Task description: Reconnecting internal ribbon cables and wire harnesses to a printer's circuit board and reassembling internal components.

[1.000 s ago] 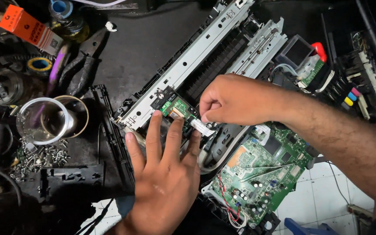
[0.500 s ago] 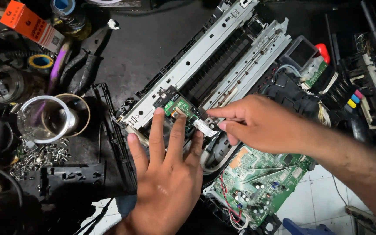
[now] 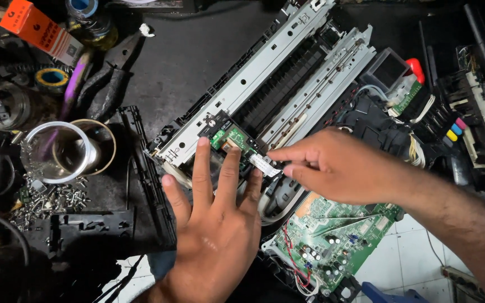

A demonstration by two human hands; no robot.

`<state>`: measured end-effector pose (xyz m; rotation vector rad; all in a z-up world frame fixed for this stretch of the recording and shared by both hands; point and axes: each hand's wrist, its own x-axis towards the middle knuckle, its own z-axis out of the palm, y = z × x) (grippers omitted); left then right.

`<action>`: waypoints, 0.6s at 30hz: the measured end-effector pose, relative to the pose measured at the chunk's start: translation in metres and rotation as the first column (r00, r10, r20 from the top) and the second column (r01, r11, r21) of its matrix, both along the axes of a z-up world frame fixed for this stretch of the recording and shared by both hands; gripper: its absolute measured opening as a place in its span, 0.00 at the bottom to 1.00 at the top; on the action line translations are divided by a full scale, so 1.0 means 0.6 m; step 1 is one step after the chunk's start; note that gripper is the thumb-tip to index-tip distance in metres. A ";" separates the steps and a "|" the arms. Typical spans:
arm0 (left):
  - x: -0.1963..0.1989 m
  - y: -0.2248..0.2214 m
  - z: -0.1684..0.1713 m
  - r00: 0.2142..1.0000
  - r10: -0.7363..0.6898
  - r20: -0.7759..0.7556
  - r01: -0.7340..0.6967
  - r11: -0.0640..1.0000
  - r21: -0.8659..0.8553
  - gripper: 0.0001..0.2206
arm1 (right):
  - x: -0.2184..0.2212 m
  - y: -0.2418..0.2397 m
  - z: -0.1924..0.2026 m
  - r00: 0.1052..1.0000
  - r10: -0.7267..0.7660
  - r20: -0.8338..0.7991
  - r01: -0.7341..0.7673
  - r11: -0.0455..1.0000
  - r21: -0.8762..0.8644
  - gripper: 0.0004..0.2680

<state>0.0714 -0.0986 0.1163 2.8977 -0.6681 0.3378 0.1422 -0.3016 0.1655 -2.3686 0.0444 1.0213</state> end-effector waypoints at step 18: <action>-0.032 0.072 0.026 0.989 -0.075 0.125 0.061 0.992 0.113 0.29 | -0.174 -0.168 0.003 0.866 0.024 0.500 -0.018 1.000 -0.016 0.22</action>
